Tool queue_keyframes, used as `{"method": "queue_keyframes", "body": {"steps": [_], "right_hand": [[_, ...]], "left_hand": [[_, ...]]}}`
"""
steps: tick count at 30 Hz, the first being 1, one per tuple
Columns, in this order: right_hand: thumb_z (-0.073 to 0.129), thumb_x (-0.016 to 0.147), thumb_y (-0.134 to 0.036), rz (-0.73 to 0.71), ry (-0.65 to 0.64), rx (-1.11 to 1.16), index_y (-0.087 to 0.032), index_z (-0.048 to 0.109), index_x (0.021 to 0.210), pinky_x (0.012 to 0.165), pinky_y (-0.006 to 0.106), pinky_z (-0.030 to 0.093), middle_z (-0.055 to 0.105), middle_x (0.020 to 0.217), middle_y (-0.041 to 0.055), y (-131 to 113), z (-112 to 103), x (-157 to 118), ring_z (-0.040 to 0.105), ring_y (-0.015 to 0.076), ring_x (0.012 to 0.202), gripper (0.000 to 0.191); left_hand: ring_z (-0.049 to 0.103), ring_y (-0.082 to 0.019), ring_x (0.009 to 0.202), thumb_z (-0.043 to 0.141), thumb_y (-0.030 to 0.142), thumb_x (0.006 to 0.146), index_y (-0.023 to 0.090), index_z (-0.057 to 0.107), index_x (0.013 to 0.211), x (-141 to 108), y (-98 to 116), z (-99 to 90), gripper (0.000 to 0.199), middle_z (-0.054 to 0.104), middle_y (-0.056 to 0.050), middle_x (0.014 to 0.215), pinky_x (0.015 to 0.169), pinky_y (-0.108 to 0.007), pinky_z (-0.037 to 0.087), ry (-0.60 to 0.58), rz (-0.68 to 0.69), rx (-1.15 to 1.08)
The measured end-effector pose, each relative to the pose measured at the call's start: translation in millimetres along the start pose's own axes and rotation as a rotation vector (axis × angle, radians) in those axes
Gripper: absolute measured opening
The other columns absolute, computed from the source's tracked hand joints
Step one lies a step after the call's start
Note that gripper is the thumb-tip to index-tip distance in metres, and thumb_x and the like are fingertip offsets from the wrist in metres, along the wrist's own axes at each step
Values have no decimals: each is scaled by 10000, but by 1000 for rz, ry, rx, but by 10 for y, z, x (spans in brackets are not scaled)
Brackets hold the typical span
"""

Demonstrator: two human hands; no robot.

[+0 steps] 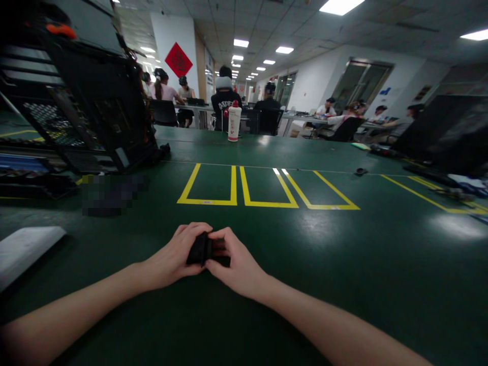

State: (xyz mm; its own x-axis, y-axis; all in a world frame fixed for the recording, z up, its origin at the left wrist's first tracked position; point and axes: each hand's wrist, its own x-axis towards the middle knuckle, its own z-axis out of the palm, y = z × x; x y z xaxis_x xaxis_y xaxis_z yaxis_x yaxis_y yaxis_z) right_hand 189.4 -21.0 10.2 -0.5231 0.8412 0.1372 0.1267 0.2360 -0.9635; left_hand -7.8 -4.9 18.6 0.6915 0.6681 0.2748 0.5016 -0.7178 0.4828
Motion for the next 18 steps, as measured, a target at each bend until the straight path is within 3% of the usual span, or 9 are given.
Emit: {"method": "queue_keyframes", "body": {"steps": [4, 8, 13, 18], "right_hand": [[571, 827, -166, -23, -2, 41, -232, 455, 1053, 881, 351, 504, 481, 1107, 31, 10, 2, -4, 549, 173, 1044, 262], [536, 852, -193, 40, 23, 54, -239, 446, 1052, 802, 332, 532, 508, 1088, 35, 19, 7, 8, 563, 180, 1015, 224], [530, 853, -194, 72, 25, 14, -239, 405, 1174, 898, 375, 489, 487, 1178, 62, 22, 11, 13, 530, 192, 1081, 348], [578, 803, -123, -17, 3, -1, -241, 436, 1097, 934, 368, 468, 483, 1130, 35, 15, 24, 13, 514, 182, 1099, 347]], "left_hand": [[429, -268, 1141, 644, 161, 772, 240, 273, 1251, -2, 0, 1, 611, 437, -94, 1242, 957, -457, 339, 0, 7, -4], [447, -269, 1128, 631, 188, 790, 239, 283, 1245, 15, 8, -3, 575, 460, -96, 1218, 937, -454, 353, 20, 23, -3], [445, -253, 1128, 649, 189, 776, 218, 297, 1244, 13, 3, -13, 586, 467, -93, 1219, 947, -424, 353, 31, 29, 8], [426, -258, 1138, 687, 162, 733, 195, 283, 1242, 4, -22, -6, 650, 443, -114, 1241, 957, -422, 342, 19, 38, 26]]}}
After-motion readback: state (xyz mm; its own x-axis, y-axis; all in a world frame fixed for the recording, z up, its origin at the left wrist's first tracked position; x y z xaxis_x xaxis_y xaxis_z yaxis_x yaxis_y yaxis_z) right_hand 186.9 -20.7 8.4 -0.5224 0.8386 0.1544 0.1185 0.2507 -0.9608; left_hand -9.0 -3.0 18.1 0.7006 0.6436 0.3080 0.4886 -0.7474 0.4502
